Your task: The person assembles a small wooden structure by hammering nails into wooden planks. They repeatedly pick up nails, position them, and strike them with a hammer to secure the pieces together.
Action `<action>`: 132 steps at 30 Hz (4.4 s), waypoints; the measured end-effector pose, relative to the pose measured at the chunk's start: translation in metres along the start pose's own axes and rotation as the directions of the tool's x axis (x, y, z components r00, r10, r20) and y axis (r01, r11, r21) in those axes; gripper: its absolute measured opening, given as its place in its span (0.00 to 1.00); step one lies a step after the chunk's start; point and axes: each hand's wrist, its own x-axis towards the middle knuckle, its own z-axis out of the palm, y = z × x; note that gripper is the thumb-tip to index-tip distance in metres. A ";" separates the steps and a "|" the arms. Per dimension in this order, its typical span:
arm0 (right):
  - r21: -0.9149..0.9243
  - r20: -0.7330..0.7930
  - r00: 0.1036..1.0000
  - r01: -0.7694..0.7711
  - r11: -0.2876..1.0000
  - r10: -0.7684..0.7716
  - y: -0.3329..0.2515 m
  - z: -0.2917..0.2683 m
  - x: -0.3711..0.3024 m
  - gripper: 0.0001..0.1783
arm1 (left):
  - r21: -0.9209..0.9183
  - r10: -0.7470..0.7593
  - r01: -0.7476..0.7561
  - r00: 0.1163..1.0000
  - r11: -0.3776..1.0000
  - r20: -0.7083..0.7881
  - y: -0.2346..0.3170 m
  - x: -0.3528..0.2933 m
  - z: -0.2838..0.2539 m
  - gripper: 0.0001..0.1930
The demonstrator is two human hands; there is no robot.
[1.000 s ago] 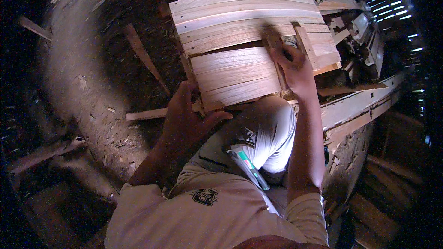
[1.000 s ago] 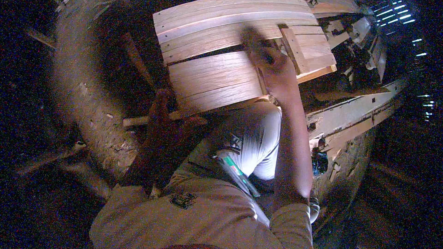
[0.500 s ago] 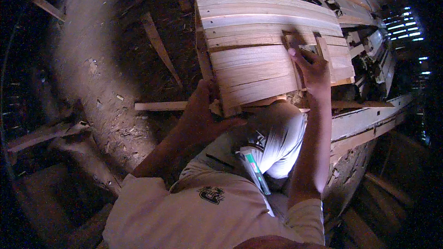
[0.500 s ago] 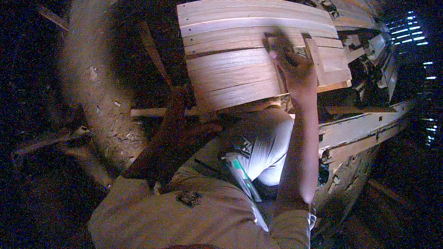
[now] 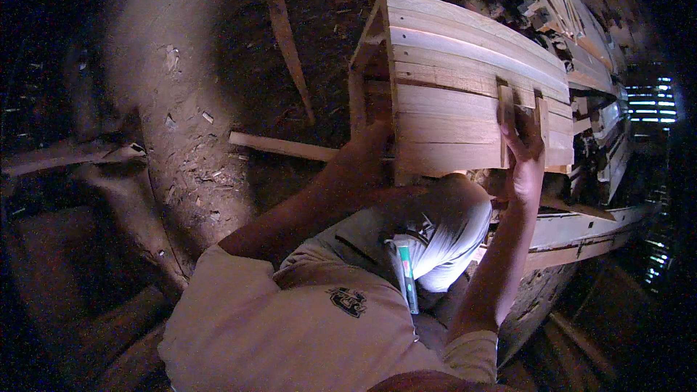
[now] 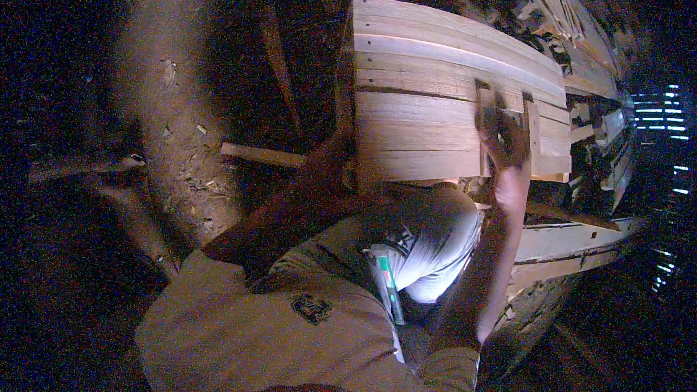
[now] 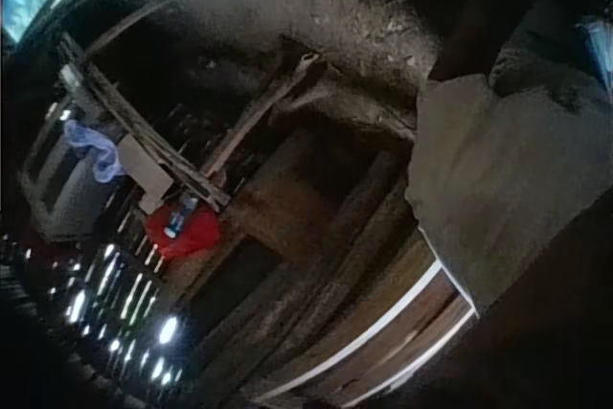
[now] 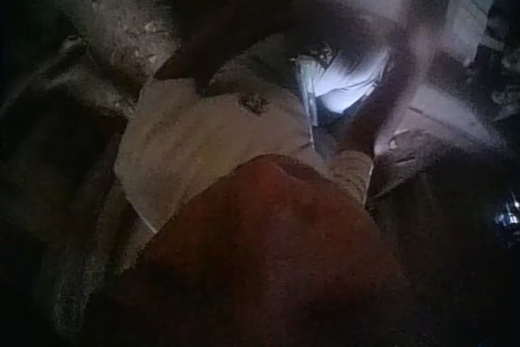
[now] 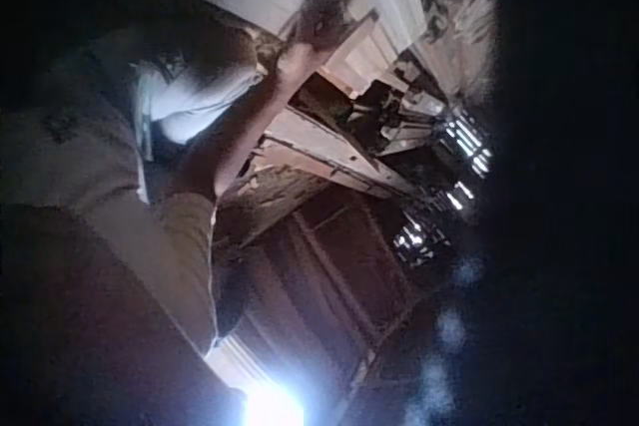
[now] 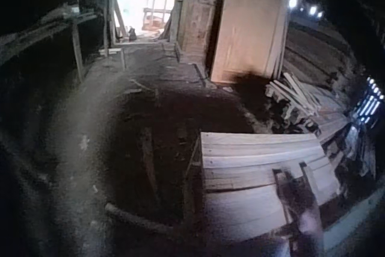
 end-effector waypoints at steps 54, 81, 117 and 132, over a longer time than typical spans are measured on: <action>0.009 -0.079 0.996 -0.028 1.000 0.029 0.021 -0.011 -0.001 0.36 | -0.009 0.260 -0.275 0.919 0.961 -0.297 -0.025 -0.016 0.047 0.57; 0.000 -0.084 0.995 0.045 0.999 -0.045 0.016 0.000 -0.007 0.39 | 0.374 0.419 -0.294 0.852 0.880 -0.314 -0.034 -0.012 0.044 0.54; -0.009 -0.005 0.999 0.049 0.999 -0.049 0.022 -0.014 -0.001 0.31 | 0.452 0.379 -0.213 0.871 0.866 -0.314 -0.013 -0.032 0.034 0.50; -0.073 -0.004 0.995 0.095 0.993 -0.095 0.016 -0.013 -0.001 0.26 | 0.453 0.355 -0.166 0.858 0.876 -0.372 0.002 -0.011 0.040 0.48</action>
